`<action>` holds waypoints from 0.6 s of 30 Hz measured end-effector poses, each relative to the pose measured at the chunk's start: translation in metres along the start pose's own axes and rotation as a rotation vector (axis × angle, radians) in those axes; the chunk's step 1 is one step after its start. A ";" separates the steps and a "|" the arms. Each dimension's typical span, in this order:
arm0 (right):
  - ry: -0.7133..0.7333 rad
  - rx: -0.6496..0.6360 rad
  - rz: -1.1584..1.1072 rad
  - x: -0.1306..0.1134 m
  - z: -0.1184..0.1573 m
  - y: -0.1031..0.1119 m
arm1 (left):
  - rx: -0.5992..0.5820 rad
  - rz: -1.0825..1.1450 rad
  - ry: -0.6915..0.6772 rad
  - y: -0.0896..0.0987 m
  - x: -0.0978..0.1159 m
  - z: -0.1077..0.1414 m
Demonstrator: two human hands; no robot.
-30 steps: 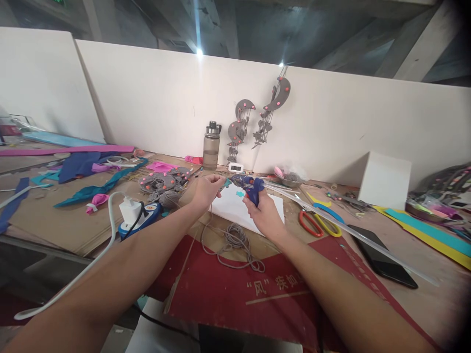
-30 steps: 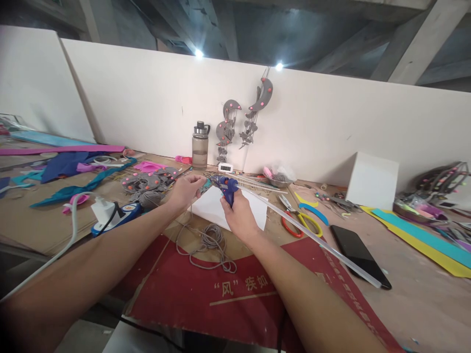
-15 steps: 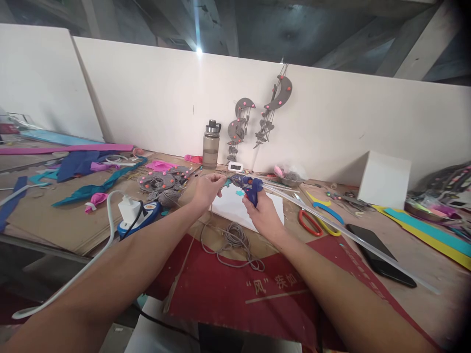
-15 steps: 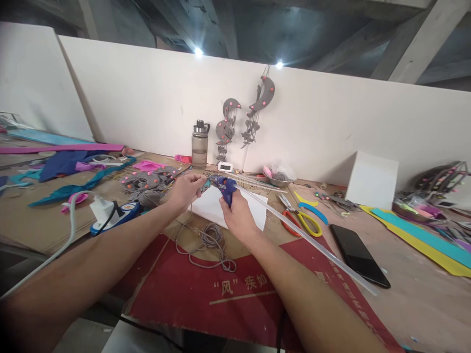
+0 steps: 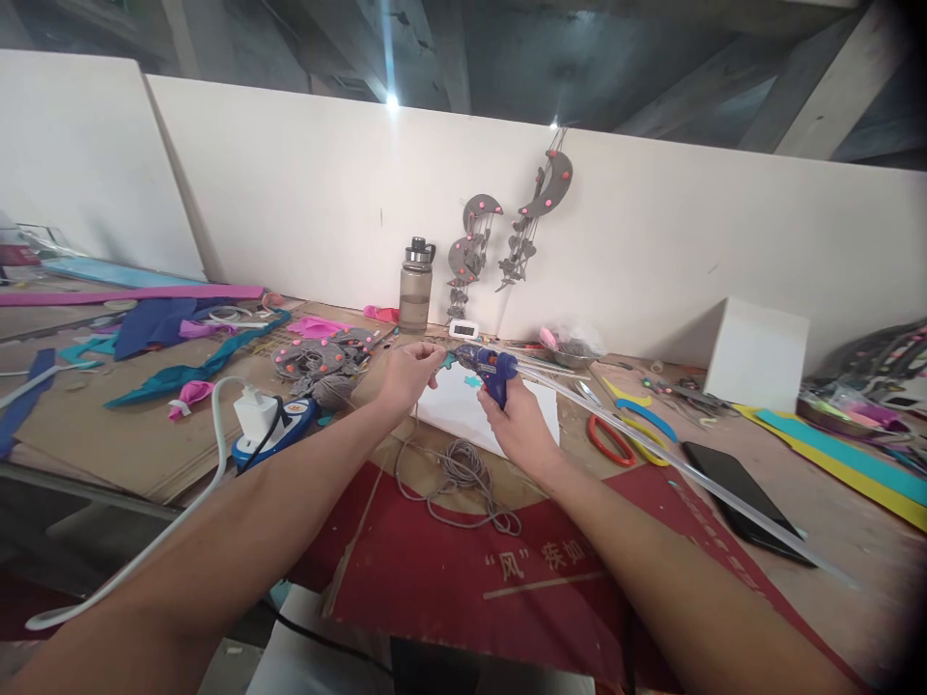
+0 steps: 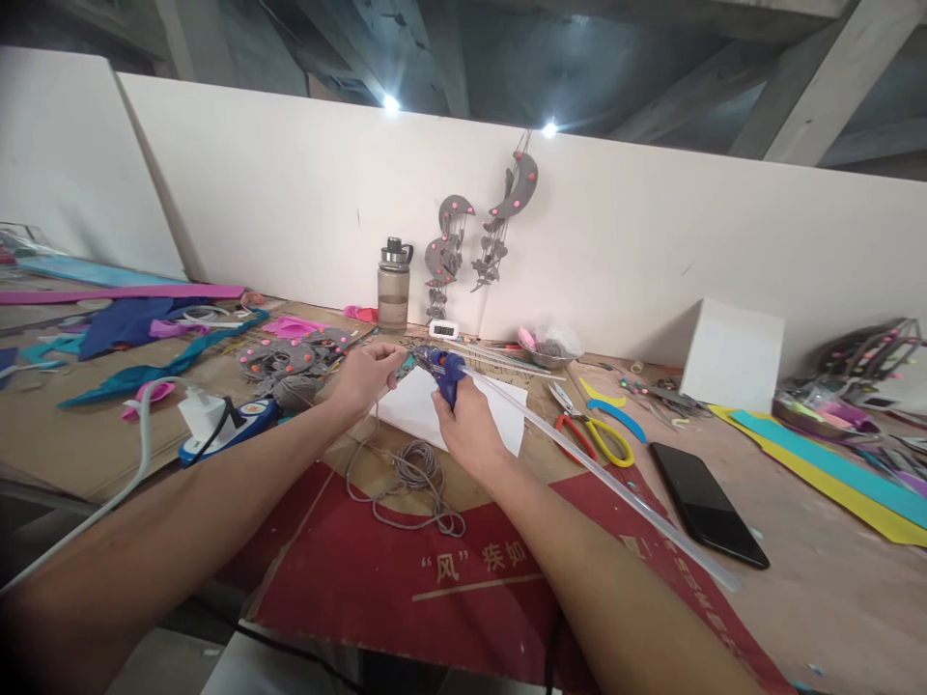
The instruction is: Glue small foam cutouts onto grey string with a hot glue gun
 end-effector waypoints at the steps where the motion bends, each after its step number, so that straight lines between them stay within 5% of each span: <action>1: 0.001 0.003 0.001 0.000 0.000 0.000 | -0.002 -0.002 0.001 0.000 0.000 0.000; 18: -0.002 0.017 -0.004 0.002 0.001 -0.001 | -0.014 0.006 -0.007 0.000 -0.005 -0.003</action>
Point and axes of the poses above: each hand's wrist, its own z-axis away from the middle knuckle, its own y-axis out of the back of the hand, x = y × z, the point moved 7 cm from there along -z, towards the middle knuckle, and after that the axes turned 9 degrees about z, right-handed, at the moved point
